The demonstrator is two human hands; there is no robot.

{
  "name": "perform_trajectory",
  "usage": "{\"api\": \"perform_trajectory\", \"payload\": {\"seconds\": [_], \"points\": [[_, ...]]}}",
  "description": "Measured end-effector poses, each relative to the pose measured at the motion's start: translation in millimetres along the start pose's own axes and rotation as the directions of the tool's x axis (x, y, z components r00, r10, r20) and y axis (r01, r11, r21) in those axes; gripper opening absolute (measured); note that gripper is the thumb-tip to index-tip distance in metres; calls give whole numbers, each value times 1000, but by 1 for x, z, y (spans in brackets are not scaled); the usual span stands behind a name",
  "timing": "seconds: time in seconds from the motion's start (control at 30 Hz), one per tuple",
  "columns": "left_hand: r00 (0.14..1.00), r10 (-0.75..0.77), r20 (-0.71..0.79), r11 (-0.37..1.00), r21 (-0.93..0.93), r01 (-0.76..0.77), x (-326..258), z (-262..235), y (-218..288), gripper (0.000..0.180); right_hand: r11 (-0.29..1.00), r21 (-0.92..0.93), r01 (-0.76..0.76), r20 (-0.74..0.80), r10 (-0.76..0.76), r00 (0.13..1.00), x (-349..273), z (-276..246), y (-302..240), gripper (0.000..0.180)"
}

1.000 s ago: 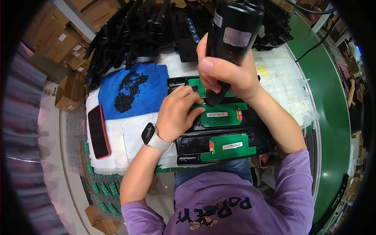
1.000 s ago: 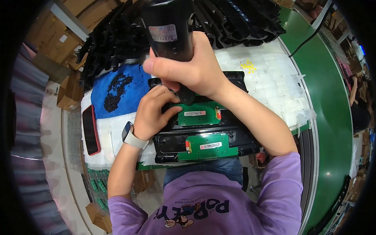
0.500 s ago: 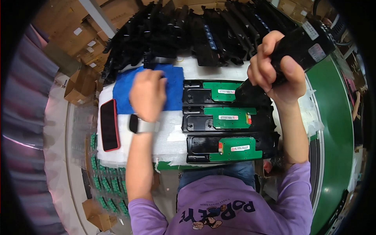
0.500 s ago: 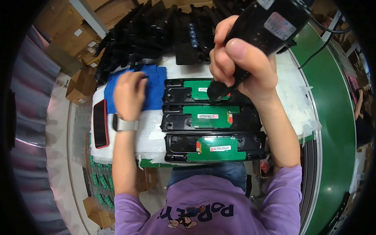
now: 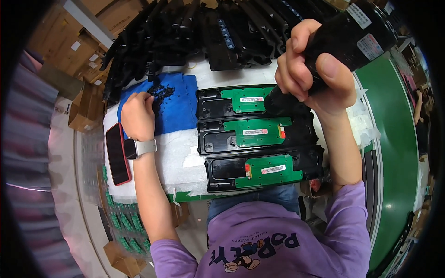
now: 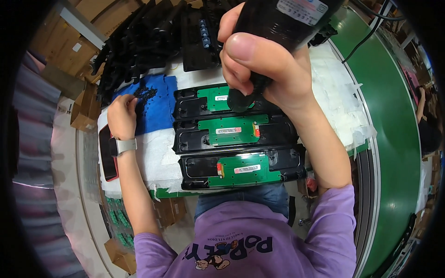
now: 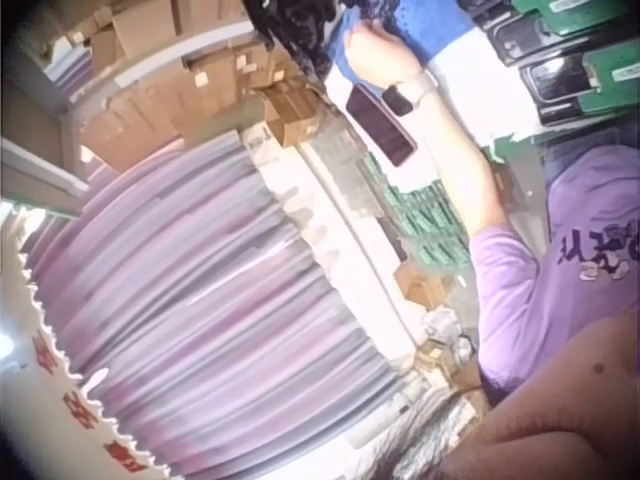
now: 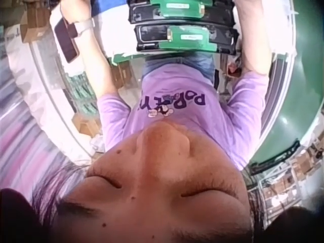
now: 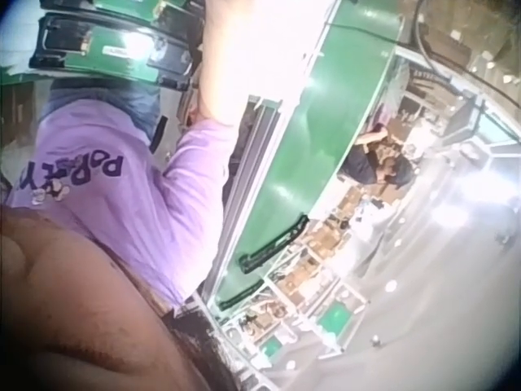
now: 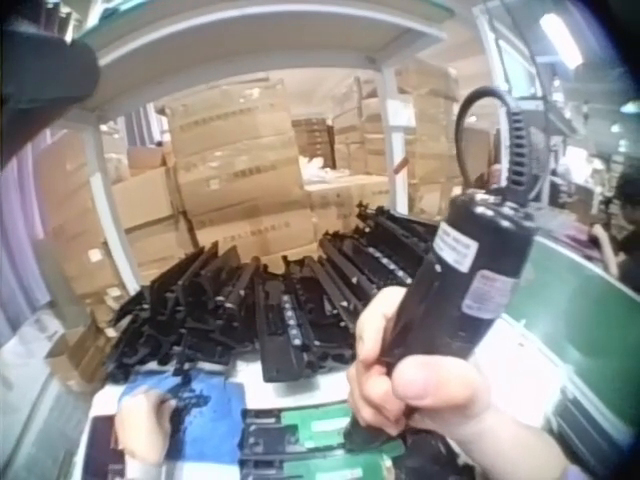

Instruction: Installing electronic chips and fastening screws onto printer toner cartridges.

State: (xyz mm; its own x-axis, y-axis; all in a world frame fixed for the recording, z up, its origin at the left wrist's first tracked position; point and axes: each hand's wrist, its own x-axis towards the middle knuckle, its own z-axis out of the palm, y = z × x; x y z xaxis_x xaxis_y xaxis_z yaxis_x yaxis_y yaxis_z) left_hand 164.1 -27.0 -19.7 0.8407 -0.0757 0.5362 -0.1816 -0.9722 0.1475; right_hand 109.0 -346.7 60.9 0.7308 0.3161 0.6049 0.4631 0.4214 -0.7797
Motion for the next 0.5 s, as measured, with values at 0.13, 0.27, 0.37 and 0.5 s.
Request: {"api": "perform_trajectory", "payload": {"seconds": [0.13,0.27,0.37,0.5], "points": [[999,43,-14,998,50,-42,1,4,-4,9,1000,-11,6,0,-6,1000,0,0,2,39],[844,-184,504,-77,-863,499,-1,2,26,15,1000,-21,1,-41,-2,999,-1,3,-4,39],[804,55,592,-465,-697,546,-12,7,42,16,993,105,63,-47,-58,997,1,6,-1,33],[727,290,622,-537,-523,662,-21,9,67,19,958,236,164,-46,-157,986,1,8,-1,29]]}}
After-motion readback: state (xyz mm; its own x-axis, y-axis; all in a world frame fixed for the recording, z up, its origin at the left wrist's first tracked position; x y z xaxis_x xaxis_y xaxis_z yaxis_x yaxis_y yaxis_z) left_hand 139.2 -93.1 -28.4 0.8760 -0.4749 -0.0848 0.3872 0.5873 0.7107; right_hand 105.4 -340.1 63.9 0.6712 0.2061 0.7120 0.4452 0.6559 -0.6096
